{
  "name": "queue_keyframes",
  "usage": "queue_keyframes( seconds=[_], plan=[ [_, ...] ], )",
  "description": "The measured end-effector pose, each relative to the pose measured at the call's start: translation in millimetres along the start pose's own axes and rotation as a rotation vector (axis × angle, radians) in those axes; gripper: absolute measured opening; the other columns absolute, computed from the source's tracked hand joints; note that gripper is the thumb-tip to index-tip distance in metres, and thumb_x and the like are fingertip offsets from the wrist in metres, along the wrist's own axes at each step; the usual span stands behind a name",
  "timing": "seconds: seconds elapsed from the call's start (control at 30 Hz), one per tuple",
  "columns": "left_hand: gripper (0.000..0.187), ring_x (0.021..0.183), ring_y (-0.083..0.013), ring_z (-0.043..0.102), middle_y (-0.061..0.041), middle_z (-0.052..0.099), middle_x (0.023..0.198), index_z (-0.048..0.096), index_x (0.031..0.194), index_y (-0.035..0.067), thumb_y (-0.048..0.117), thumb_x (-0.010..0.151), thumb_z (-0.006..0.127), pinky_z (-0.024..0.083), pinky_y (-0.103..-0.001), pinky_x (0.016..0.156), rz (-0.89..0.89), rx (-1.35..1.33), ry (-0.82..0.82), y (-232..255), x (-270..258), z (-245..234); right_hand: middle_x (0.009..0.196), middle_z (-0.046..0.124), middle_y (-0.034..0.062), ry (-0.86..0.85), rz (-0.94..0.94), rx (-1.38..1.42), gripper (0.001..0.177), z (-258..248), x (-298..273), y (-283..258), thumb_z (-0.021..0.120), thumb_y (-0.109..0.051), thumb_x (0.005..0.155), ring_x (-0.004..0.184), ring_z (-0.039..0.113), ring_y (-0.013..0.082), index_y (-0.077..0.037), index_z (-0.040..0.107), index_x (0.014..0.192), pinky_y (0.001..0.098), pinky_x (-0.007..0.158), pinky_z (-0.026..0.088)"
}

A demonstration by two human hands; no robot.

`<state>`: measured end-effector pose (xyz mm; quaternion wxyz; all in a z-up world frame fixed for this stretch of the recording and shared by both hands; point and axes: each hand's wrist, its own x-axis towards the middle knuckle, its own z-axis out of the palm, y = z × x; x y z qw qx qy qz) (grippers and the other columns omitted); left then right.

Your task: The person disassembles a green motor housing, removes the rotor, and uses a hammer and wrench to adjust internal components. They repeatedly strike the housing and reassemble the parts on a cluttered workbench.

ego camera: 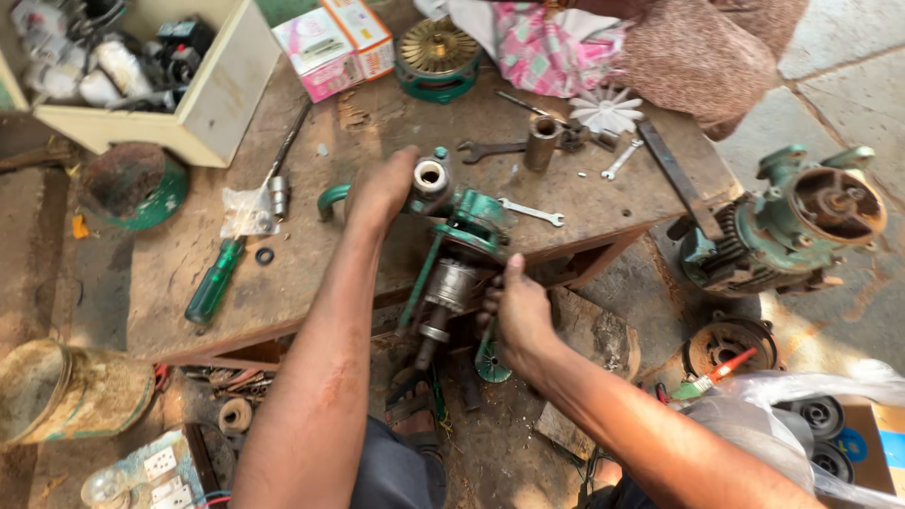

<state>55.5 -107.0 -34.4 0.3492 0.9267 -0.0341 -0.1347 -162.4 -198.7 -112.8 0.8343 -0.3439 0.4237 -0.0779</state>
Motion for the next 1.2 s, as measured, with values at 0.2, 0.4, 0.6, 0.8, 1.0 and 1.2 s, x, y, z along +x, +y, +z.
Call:
queue_keyframes(
  seconds=[0.2, 0.4, 0.6, 0.8, 1.0, 1.2],
  plan=[
    [0.088, 0.141, -0.0306, 0.051, -0.023, 0.057, 0.147, 0.061, 0.138, 0.001, 0.073, 0.089, 0.052, 0.035, -0.043, 0.115, 0.126, -0.438, -0.321, -22.2, 8.9, 20.7, 0.080, 0.052, 0.0050, -0.037, 0.061, -0.034, 0.039, 14.3, -19.9, 0.3, 0.041, -0.043, 0.105, 0.070, 0.053, 0.0184, -0.006, 0.050, 0.095, 0.0420, 0.067, 0.056],
    [0.088, 0.130, -0.0260, 0.060, -0.014, 0.063, 0.142, 0.051, 0.146, 0.009, 0.061, 0.078, 0.073, 0.044, -0.041, 0.110, 0.367, 0.207, -0.439, -19.3, -31.6, -79.6, 0.099, 0.069, 0.0114, -0.212, 0.186, -0.077, 0.036, 42.8, -30.5, 29.1, 0.042, -0.036, 0.107, 0.070, 0.058, 0.0180, -0.002, 0.055, 0.105, 0.0392, 0.068, 0.064],
    [0.065, 0.096, -0.0304, 0.077, -0.012, 0.078, 0.112, 0.075, 0.122, 0.007, 0.055, 0.078, 0.078, 0.058, -0.042, 0.087, 0.350, 0.398, -0.140, -41.9, -102.5, -118.8, 0.088, 0.075, 0.0118, -0.382, 0.159, -0.447, 0.047, 49.0, -41.5, 22.0, 0.044, -0.042, 0.106, 0.064, 0.064, 0.0198, -0.002, 0.066, 0.101, 0.0373, 0.060, 0.058],
    [0.081, 0.097, -0.0382, 0.073, -0.017, 0.077, 0.108, 0.061, 0.131, 0.003, 0.051, 0.069, 0.082, 0.056, -0.046, 0.085, 0.380, 0.519, -0.070, -44.8, -123.4, -102.5, 0.091, 0.074, 0.0205, -0.066, -0.499, -1.719, 0.058, 22.2, -60.2, -78.2, 0.068, -0.060, 0.090, 0.085, 0.075, 0.0331, -0.003, 0.074, 0.087, 0.0457, 0.077, 0.060],
    [0.065, 0.100, -0.0347, 0.074, -0.016, 0.077, 0.106, 0.067, 0.132, 0.019, 0.057, 0.080, 0.072, 0.057, -0.047, 0.089, 0.310, 0.683, -0.351, -59.5, -100.2, -87.2, 0.105, 0.074, 0.0242, -0.281, -0.894, -1.267, 0.088, 19.5, -31.5, -89.6, 0.093, -0.046, 0.068, 0.096, 0.073, 0.0324, 0.004, 0.060, 0.132, 0.0443, 0.086, 0.055],
    [0.054, 0.101, -0.0299, 0.077, -0.012, 0.080, 0.113, 0.076, 0.125, 0.017, 0.054, 0.088, 0.065, 0.057, -0.045, 0.095, 0.302, 0.442, -0.334, -67.6, -98.6, -73.8, 0.104, 0.079, 0.0157, -0.273, -0.755, -1.138, 0.088, 22.5, -23.0, -67.7, 0.093, -0.041, 0.063, 0.088, 0.077, 0.0238, -0.003, 0.063, 0.137, 0.0393, 0.086, 0.057]
  ],
)
